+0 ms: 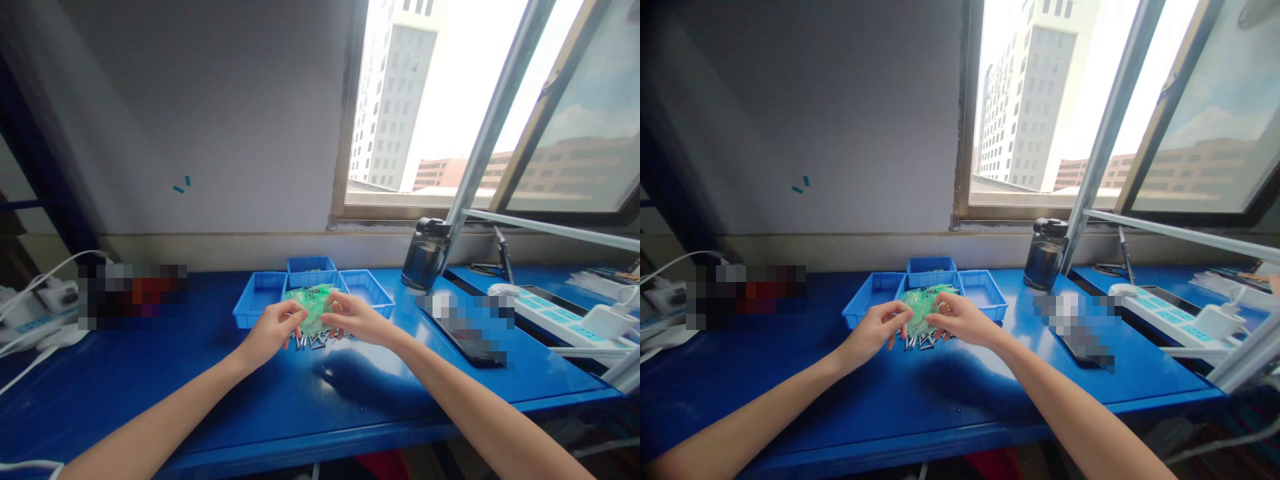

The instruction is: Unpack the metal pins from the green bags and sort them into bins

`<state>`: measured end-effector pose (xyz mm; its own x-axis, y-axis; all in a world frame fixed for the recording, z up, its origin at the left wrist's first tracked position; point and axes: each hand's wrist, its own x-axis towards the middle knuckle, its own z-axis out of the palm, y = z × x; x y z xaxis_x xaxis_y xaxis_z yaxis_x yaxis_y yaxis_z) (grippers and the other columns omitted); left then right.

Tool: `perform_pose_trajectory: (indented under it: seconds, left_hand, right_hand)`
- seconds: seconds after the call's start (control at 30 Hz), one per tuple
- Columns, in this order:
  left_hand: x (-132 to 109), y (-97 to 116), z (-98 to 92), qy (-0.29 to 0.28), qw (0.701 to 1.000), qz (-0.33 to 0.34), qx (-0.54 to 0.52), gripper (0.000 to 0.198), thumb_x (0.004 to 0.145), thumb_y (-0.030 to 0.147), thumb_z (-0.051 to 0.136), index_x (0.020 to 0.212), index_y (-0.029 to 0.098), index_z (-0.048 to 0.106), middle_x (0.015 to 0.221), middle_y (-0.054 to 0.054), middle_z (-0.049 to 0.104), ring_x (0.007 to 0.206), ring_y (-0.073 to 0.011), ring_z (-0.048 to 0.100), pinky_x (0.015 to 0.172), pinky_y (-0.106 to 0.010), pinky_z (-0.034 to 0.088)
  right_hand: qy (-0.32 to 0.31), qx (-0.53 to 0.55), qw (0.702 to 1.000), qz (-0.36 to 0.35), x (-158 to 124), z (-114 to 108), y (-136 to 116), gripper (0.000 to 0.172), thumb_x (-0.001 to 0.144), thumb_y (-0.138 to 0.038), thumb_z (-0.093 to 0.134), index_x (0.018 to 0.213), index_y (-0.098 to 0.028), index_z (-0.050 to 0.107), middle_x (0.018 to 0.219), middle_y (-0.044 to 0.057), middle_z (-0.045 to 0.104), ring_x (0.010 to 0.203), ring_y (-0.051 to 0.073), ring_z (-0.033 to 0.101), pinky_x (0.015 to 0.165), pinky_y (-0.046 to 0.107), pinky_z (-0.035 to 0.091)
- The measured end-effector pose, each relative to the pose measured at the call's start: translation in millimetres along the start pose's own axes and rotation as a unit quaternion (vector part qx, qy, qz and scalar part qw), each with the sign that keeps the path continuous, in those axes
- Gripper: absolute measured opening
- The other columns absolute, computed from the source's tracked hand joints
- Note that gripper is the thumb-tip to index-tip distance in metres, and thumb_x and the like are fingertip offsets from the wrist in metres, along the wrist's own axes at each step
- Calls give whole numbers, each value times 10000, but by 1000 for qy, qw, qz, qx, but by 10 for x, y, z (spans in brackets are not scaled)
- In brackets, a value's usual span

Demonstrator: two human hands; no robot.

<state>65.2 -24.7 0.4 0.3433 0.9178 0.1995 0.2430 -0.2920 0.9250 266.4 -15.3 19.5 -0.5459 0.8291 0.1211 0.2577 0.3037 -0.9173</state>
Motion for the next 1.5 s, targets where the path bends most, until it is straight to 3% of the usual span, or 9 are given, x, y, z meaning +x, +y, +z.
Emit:
perform_pose_trajectory:
  seconds: [0.2, 0.5, 0.63, 0.8, 0.9, 1.03, 1.13, 1.3, 1.5]
  left_hand:
    - [26, -9, 5, 10, 999, 11, -33, 309, 781, 456, 530, 761, 149, 549, 602, 16, 533, 516, -116, 535, 363, -167, 363]
    - [-5, 6, 31, -17, 999, 17, -39, 329, 726, 388, 615, 949, 151, 564, 688, 6, 544, 572, -114, 526, 446, -198, 449]
    - [12, -22, 37, -15, 999, 22, -40, 263, 737, 358, 602, 885, 144, 569, 687, 0, 549, 628, -133, 545, 473, -205, 460]
    - [-10, 17, 55, 2, 999, 27, -26, 192, 732, 320, 615, 786, 140, 575, 726, -8, 602, 712, -151, 581, 691, -273, 483]
    - [-41, 54, 53, -16, 999, 33, -21, 252, 754, 344, 594, 906, 144, 611, 874, -56, 648, 874, -200, 593, 818, -323, 463]
    - [-59, 53, 36, -35, 995, 86, 18, 282, 814, 338, 518, 1001, 166, 641, 1064, -86, 597, 1015, -209, 538, 898, -320, 428]
    - [-39, 10, 35, -16, 994, 100, 33, 244, 813, 321, 515, 958, 178, 649, 1035, -73, 573, 979, -192, 539, 854, -291, 452]
    - [16, -50, 29, 61, 997, 34, -17, 376, 764, 365, 570, 1083, 177, 511, 983, -58, 551, 721, -140, 568, 525, -214, 467]
    - [-9, 18, 30, -23, 1000, 8, 10, 226, 796, 353, 529, 771, 134, 582, 549, 28, 521, 469, -82, 457, 442, -186, 333]
  right_hand:
    - [-70, 51, 996, 11, 0, -20, 20, 281, 819, -446, 506, 827, -166, 487, 709, 4, 601, 632, 133, 638, 501, 204, 479]
    - [8, -11, 1000, 14, 23, -26, 34, 228, 809, -393, 508, 774, -168, 495, 653, -5, 601, 528, 111, 594, 451, 197, 452]
    - [61, -93, 994, -2, 38, -17, 108, 249, 794, -427, 528, 803, -185, 470, 606, -14, 608, 475, 113, 575, 411, 192, 415]
    - [73, -157, 985, -18, 33, 16, 146, 280, 799, -461, 522, 764, -186, 486, 569, -13, 596, 437, 105, 550, 397, 187, 385]
    - [34, -135, 989, -54, 5, 53, 91, 287, 821, -469, 491, 832, -184, 525, 654, -1, 602, 536, 108, 570, 467, 198, 426]
    - [46, -145, 985, -82, -6, 72, 57, 248, 801, -420, 535, 796, -173, 528, 663, -12, 562, 586, 98, 537, 534, 201, 438]
    - [47, -143, 986, -71, 11, 54, 85, 158, 813, -312, 499, 758, -167, 529, 650, -16, 547, 554, 87, 510, 506, 190, 425]
    - [39, -88, 994, -54, 26, 11, 97, 130, 798, -206, 437, 828, -164, 556, 676, -3, 558, 587, 110, 553, 483, 190, 438]
    - [34, -66, 997, -27, 18, -2, 51, 152, 790, -210, 461, 924, -176, 526, 601, -25, 539, 522, 99, 533, 459, 187, 439]
